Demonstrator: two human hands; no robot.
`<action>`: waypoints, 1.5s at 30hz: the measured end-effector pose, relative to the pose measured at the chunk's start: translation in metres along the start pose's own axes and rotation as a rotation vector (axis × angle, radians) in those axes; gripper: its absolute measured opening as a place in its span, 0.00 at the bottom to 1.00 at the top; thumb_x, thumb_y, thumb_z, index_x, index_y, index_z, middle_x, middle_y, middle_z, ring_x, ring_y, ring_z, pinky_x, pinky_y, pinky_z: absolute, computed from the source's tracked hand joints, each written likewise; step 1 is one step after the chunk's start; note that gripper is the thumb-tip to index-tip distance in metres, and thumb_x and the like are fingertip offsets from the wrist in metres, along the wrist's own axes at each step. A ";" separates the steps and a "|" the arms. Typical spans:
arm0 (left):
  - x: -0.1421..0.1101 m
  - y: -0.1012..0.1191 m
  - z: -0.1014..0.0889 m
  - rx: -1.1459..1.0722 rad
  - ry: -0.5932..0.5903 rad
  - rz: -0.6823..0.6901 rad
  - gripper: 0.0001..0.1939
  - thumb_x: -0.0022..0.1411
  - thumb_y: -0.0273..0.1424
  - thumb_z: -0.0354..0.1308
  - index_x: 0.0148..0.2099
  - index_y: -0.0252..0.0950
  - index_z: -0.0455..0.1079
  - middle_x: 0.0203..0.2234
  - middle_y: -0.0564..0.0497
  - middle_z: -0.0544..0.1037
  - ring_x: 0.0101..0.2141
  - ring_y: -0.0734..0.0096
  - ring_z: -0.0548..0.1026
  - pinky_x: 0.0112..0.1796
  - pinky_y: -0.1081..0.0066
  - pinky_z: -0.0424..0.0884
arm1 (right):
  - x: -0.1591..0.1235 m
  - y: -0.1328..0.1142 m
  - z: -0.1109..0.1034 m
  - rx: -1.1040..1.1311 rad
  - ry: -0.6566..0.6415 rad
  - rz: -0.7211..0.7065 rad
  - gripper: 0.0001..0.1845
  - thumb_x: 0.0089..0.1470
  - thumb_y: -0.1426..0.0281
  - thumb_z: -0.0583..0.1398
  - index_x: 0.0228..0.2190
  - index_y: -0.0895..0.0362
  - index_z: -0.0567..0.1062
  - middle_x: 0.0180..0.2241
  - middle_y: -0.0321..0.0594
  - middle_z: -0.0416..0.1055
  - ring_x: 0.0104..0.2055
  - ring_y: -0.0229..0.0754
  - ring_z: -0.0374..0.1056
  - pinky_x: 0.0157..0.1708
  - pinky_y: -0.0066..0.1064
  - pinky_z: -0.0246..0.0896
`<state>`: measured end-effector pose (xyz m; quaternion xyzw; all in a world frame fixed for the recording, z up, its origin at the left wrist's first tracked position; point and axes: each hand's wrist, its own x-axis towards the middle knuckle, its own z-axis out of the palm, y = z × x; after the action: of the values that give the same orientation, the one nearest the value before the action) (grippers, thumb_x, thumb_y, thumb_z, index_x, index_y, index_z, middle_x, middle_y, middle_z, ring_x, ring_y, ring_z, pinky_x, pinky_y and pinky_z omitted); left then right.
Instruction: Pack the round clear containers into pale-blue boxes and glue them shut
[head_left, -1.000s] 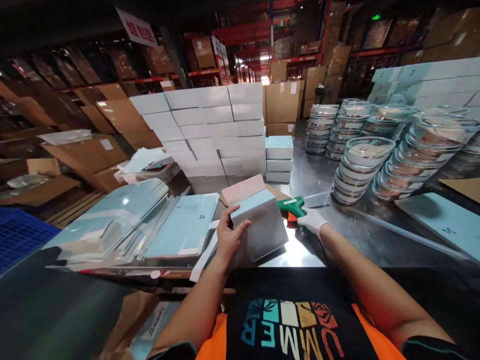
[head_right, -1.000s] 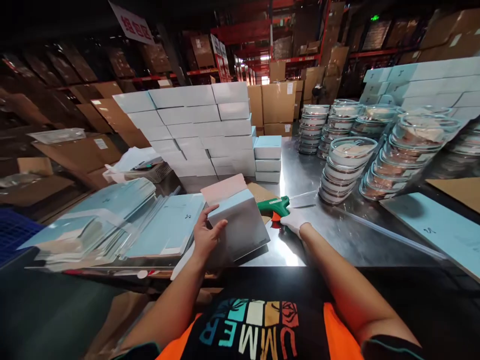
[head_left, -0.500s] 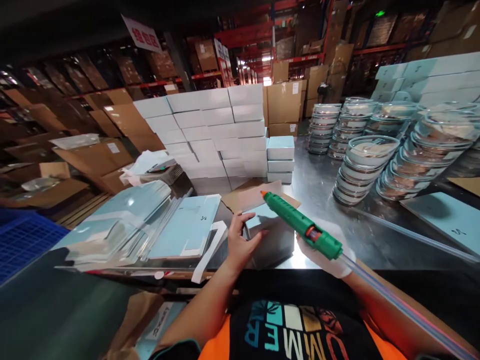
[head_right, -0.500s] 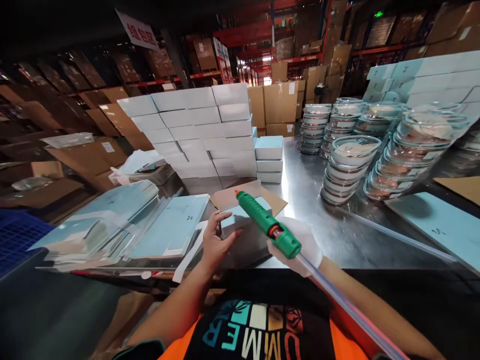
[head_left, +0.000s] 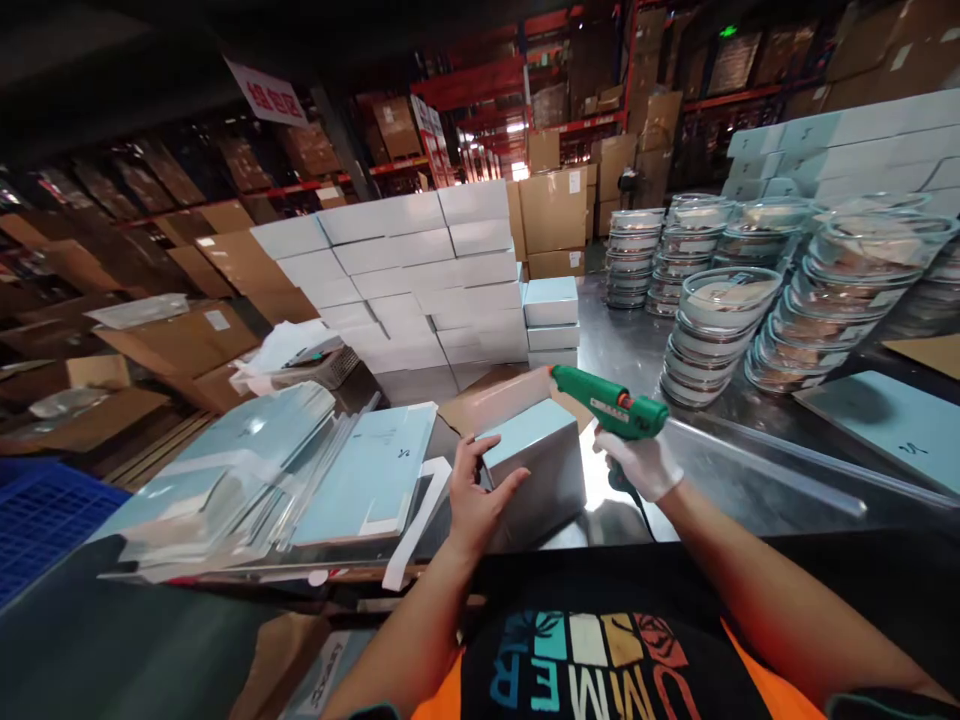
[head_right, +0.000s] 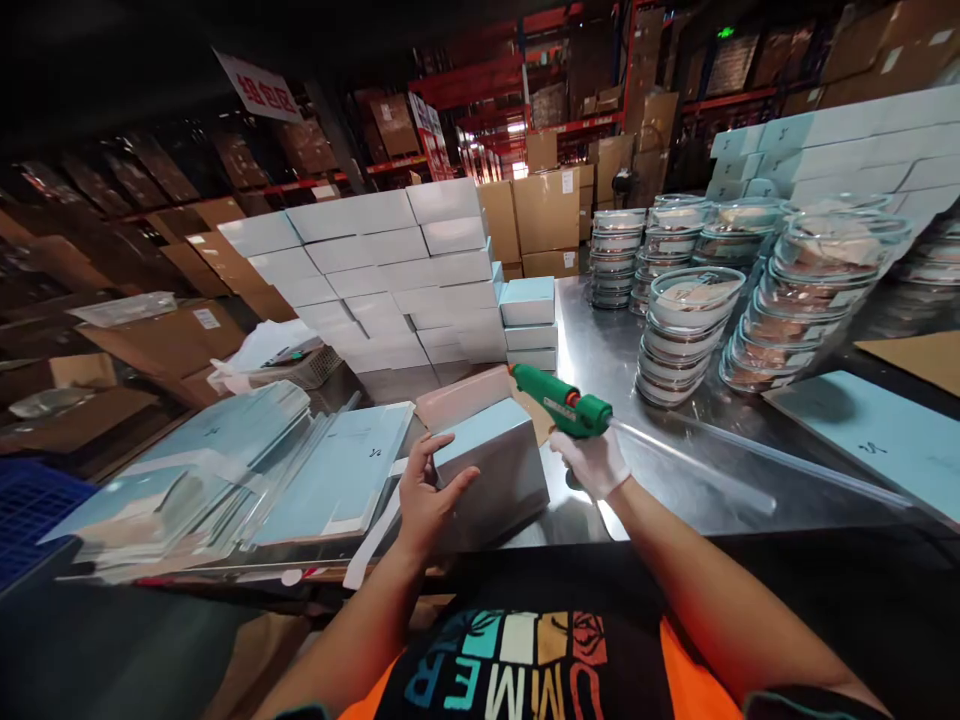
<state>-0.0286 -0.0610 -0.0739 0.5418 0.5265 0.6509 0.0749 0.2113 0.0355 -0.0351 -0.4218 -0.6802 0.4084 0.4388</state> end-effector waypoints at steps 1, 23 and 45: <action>0.000 -0.002 -0.001 -0.003 0.001 -0.013 0.28 0.56 0.49 0.76 0.53 0.41 0.78 0.49 0.45 0.77 0.54 0.54 0.75 0.53 0.62 0.72 | 0.006 0.006 -0.001 0.058 -0.017 0.068 0.21 0.68 0.51 0.60 0.35 0.56 0.76 0.31 0.41 0.77 0.25 0.38 0.69 0.25 0.31 0.69; 0.003 -0.016 -0.012 -0.045 0.007 0.048 0.29 0.61 0.59 0.67 0.47 0.38 0.81 0.44 0.42 0.82 0.55 0.50 0.78 0.55 0.59 0.72 | 0.025 -0.015 0.050 0.230 -0.212 -0.119 0.27 0.61 0.52 0.61 0.55 0.54 0.75 0.48 0.44 0.79 0.55 0.51 0.72 0.60 0.45 0.68; 0.040 0.002 -0.031 -0.231 -0.401 0.531 0.16 0.73 0.36 0.64 0.60 0.44 0.79 0.51 0.42 0.85 0.63 0.52 0.75 0.62 0.45 0.73 | 0.002 -0.010 0.016 -0.007 -0.385 -0.800 0.23 0.68 0.76 0.60 0.57 0.39 0.79 0.65 0.41 0.73 0.71 0.50 0.64 0.72 0.57 0.58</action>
<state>-0.0680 -0.0536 -0.0426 0.7648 0.2650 0.5835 0.0657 0.1929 0.0314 -0.0297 -0.0433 -0.8607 0.2752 0.4261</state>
